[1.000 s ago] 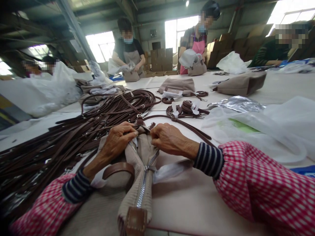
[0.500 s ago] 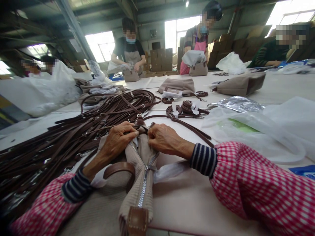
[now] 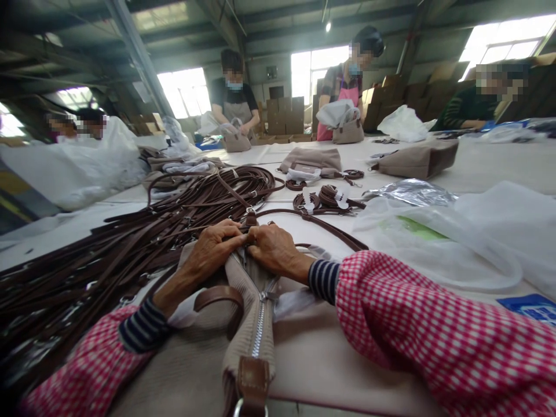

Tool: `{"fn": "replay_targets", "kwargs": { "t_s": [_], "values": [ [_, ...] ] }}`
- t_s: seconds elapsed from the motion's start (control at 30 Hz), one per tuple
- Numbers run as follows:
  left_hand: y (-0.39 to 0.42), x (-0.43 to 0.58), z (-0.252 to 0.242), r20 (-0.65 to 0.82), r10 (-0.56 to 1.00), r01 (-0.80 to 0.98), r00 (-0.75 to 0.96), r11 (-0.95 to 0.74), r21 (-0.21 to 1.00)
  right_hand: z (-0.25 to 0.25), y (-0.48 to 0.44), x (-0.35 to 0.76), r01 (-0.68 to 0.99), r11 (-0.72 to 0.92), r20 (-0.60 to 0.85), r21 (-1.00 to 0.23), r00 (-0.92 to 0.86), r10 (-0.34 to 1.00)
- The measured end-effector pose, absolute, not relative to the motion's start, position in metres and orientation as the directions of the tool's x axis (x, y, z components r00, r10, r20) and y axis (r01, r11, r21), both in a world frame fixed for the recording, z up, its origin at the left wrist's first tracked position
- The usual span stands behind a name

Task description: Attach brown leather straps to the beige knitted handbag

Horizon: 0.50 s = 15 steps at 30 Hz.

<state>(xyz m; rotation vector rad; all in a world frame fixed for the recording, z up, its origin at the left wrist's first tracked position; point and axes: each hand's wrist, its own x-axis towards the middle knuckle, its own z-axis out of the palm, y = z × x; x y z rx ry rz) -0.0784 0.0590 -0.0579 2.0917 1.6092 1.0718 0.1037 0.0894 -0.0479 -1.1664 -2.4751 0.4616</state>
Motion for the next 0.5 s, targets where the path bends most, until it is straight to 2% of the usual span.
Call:
{"fn": "replay_targets", "kwargs": {
  "t_s": [0.23,0.33,0.4,0.5],
  "values": [
    [0.059,-0.08,-0.057,0.376,0.914,0.772,0.151,-0.347,0.532,-0.063,0.086,0.102,0.68,0.62,0.22,-0.392,-0.585,0.781],
    [0.058,-0.078,-0.056,0.369,0.914,0.806,0.17,-0.344,0.481,-0.074,0.085,0.105,0.647,0.636,0.246,-0.422,-0.593,0.766],
    [0.056,-0.077,-0.052,0.334,0.919,0.852,0.212,-0.341,0.397,-0.08,0.086,0.106,0.6,0.647,0.284,-0.47,-0.591,0.755],
    [0.053,-0.075,-0.041,0.181,0.949,0.941,0.256,-0.288,0.176,-0.085,0.087,0.107,0.544,0.658,0.335,-0.521,-0.579,0.743]
  ]
}}
